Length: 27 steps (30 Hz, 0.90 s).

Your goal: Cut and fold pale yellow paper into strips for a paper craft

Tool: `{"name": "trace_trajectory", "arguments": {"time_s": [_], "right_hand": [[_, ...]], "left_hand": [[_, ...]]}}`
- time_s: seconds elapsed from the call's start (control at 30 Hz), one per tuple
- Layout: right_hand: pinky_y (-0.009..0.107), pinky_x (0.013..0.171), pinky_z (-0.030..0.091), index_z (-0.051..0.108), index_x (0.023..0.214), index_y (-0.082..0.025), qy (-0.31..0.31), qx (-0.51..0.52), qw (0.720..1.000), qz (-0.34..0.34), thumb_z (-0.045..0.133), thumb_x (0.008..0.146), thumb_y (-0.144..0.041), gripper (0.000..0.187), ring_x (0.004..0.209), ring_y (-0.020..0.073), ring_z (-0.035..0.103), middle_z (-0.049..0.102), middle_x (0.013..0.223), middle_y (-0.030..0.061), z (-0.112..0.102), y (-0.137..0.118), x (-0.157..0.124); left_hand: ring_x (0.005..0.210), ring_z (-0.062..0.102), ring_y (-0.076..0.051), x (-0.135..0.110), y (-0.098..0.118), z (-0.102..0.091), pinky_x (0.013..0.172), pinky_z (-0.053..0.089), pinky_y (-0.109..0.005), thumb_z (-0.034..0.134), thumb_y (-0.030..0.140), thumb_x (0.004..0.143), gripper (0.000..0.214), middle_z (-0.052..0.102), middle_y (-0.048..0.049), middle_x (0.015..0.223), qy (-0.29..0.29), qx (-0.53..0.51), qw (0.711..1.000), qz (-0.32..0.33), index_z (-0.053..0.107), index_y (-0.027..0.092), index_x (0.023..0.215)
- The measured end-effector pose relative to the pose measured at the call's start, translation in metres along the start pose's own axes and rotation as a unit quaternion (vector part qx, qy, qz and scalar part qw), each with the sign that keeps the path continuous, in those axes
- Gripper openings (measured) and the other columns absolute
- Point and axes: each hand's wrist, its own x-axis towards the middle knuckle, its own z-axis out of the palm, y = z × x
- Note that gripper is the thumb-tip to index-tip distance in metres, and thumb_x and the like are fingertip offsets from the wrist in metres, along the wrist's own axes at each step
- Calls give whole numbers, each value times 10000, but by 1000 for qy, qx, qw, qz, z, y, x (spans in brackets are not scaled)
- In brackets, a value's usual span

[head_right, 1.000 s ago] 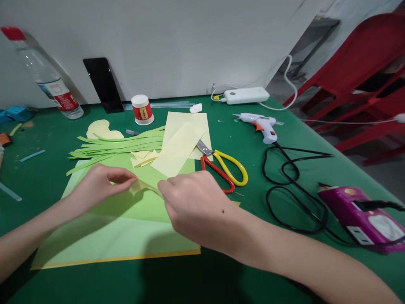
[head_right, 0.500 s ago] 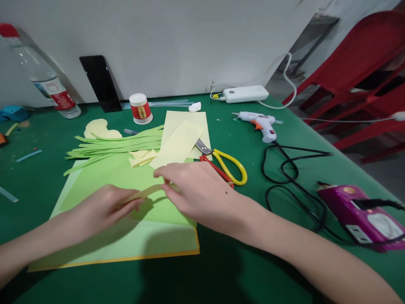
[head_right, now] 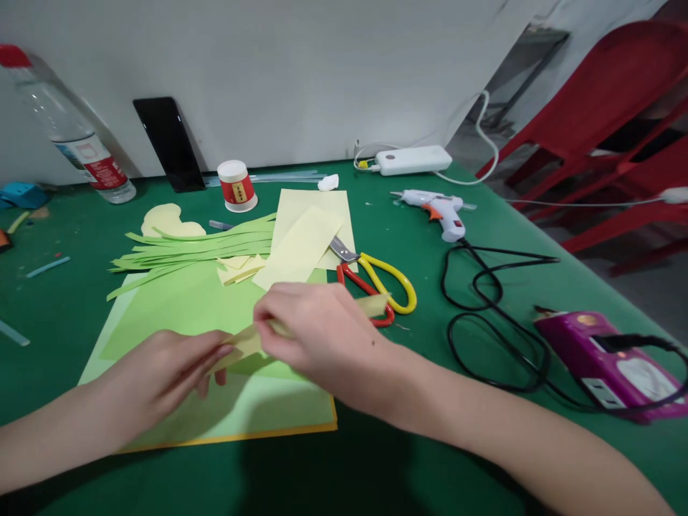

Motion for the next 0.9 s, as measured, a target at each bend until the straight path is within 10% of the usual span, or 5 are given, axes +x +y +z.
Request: {"name": "trace_trajectory", "arguments": {"time_s": [0.53,0.67,0.9], "right_hand": [[302,564,380,611,709,-151,82,-229,956,165,509,764,-197,125,629,186,569,667,750,85,-57,58,17],[279,613,430,608,761,-143,180,-175,967,44,516,772,-152,93,698,173,595,667,769,73,-43,38,12],[204,623,455,613,807,-124,5,50,994,-101,541,791,-173,89,708,116,602,663,764,40,10,-7,-3]], "left_hand": [[502,565,-105,-10,-3,-30,498,365,-211,286,328,894,352,611,27,579,53,-16,995,-80,548,189,705],[519,575,-117,-7,-1,-25,511,368,-219,310,307,891,325,630,14,617,37,-16,996,-76,551,188,708],[530,591,-135,-3,5,-2,504,378,-216,270,266,907,338,639,-21,637,1,6,1000,-13,584,173,822]]}}
